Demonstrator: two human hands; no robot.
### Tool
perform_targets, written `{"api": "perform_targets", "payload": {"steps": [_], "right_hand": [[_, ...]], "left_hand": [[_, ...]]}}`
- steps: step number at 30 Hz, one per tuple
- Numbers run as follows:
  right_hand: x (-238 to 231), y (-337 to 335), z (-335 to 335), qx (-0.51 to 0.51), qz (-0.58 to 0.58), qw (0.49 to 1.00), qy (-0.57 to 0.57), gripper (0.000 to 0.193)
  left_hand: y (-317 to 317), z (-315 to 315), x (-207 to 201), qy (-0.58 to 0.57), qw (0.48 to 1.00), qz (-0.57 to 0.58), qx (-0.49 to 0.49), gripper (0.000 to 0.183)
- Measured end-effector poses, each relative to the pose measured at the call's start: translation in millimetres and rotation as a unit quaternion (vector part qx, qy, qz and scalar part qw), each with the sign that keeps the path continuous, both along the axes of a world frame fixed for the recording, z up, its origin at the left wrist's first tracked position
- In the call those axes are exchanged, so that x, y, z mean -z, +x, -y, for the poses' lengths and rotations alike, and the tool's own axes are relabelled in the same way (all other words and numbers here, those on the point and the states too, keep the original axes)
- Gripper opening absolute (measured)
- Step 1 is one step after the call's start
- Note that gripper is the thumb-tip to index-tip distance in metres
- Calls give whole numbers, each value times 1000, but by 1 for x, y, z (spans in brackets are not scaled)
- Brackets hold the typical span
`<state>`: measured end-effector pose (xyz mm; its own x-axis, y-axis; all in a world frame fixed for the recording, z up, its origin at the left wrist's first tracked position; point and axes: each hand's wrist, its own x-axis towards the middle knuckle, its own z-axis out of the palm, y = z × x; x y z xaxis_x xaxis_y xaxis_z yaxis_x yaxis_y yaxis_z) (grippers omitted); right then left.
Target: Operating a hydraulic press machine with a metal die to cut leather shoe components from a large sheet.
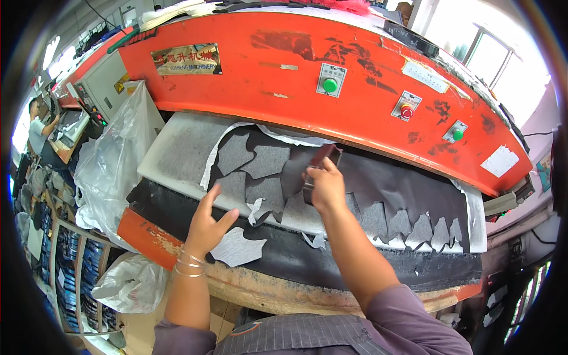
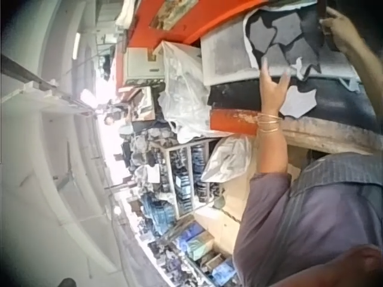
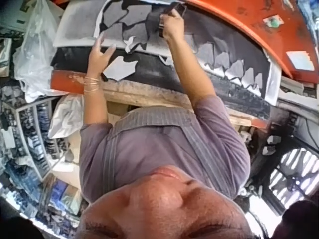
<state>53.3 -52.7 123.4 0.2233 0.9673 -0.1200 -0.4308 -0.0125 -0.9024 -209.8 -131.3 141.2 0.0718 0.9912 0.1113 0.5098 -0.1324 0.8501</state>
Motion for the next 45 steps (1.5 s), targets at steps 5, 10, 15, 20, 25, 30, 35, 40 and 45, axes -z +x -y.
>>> {"api": "perform_targets", "payload": {"steps": [5,10,15,20,25,30,35,40,45], "right_hand": [[57,-34,-90,120,199,964,-133,26],[46,-63,-116,163,176,940,-242,40],[36,-73,-82,126,146,972,-135,60],[59,2,-62,22,418,908,1,72],[59,22,-68,-61,715,697,-14,70],[101,39,-56,-46,635,771,3,38],[107,40,-51,-14,609,792,52,22],[105,35,-57,-21,620,782,54,33],[111,29,-59,12,630,775,46,35]], "left_hand": [[29,-69,32,25,994,23,105,66],[43,-125,76,1,989,29,145,56],[40,-163,119,63,983,-34,171,62],[56,-196,130,123,969,-76,203,68],[56,-208,137,139,963,-97,207,69],[50,-210,138,88,952,-61,286,68],[56,-221,140,69,966,-30,247,69],[66,-234,138,95,963,-81,239,68],[69,-236,150,124,961,-97,228,65]]}}
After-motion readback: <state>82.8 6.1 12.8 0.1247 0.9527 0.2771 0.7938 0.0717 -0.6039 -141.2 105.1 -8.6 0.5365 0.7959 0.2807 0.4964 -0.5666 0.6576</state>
